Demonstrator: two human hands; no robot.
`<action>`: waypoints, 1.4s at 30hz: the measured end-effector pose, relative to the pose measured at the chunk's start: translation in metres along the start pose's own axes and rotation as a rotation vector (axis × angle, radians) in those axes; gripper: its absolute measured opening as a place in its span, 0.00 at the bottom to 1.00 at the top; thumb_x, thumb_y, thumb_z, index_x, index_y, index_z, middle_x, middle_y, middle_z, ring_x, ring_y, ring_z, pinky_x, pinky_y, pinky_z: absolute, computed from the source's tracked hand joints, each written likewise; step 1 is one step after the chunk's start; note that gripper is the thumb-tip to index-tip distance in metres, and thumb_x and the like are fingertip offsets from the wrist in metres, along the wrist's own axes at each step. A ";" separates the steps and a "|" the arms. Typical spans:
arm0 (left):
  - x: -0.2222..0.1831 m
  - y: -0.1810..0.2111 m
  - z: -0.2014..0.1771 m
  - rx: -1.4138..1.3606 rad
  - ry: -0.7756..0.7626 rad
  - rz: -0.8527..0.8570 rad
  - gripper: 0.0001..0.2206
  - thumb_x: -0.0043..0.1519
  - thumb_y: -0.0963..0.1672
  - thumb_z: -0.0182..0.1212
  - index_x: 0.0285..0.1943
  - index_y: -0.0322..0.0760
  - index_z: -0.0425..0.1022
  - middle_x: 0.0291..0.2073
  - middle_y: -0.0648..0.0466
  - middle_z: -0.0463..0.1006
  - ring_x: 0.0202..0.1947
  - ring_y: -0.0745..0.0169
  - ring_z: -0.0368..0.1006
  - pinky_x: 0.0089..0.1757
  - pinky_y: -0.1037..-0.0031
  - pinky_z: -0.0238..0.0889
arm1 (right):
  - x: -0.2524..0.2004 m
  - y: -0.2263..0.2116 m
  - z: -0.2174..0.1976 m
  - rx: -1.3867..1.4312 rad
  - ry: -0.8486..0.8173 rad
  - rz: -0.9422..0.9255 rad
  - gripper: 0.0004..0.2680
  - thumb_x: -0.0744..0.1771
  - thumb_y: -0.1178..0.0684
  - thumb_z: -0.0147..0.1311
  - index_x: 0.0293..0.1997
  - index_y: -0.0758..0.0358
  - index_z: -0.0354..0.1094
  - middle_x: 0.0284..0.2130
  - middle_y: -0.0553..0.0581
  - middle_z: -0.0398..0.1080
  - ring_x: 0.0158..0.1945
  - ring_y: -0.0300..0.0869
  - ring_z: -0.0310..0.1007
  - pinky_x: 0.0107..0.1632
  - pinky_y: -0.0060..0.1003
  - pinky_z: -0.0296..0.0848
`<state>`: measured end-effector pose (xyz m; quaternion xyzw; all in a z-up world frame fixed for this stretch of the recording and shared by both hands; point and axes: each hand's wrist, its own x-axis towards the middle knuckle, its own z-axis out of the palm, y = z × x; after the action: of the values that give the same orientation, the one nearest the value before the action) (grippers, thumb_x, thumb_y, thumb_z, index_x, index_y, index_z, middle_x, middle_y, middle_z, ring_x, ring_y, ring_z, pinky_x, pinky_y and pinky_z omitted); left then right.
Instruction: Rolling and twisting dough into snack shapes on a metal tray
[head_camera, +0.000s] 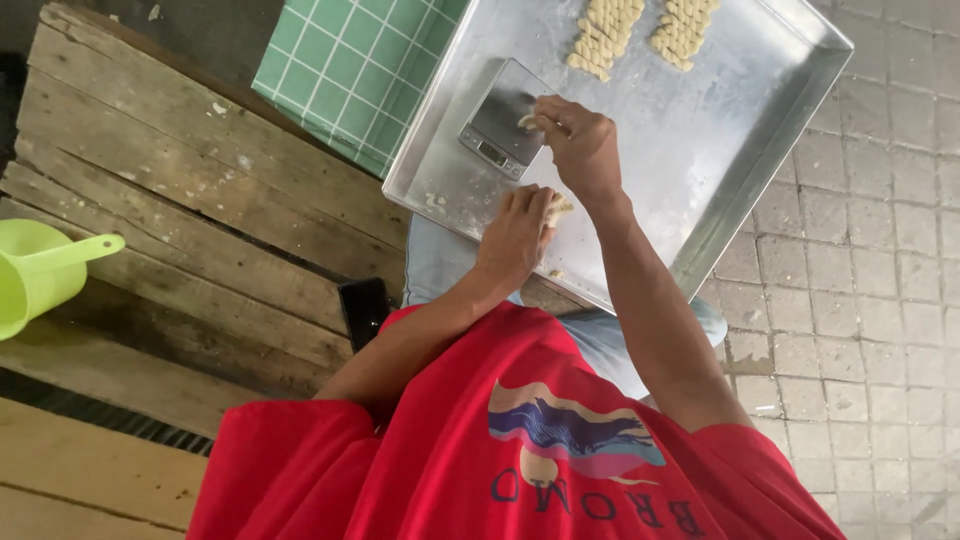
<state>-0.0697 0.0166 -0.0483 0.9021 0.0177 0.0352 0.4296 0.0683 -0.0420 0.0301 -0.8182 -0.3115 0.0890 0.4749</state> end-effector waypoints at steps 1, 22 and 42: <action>0.001 0.000 -0.002 -0.002 -0.001 0.002 0.22 0.58 0.39 0.68 0.59 0.38 0.65 0.55 0.45 0.69 0.55 0.40 0.64 0.43 0.56 0.72 | -0.004 0.009 -0.001 -0.002 0.001 0.002 0.07 0.71 0.65 0.56 0.33 0.69 0.76 0.24 0.50 0.65 0.22 0.35 0.54 0.26 0.29 0.61; 0.005 0.008 -0.007 0.163 -0.063 -0.051 0.16 0.65 0.45 0.63 0.58 0.38 0.65 0.51 0.44 0.67 0.51 0.45 0.71 0.45 0.64 0.77 | -0.100 0.002 -0.040 0.174 0.083 0.540 0.05 0.66 0.64 0.62 0.43 0.77 0.77 0.25 0.68 0.75 0.29 0.48 0.80 0.35 0.40 0.82; 0.115 -0.054 -0.030 0.332 0.444 0.314 0.09 0.62 0.42 0.68 0.47 0.36 0.74 0.38 0.54 0.62 0.37 0.51 0.68 0.36 0.67 0.69 | -0.161 -0.026 -0.066 0.377 0.452 0.462 0.14 0.71 0.55 0.50 0.54 0.83 0.69 0.45 0.78 0.75 0.47 0.63 0.79 0.45 0.53 0.81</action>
<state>0.0424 0.0807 -0.0659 0.9219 -0.0228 0.2936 0.2517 -0.0405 -0.1763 0.0624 -0.7640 0.0158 0.0667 0.6416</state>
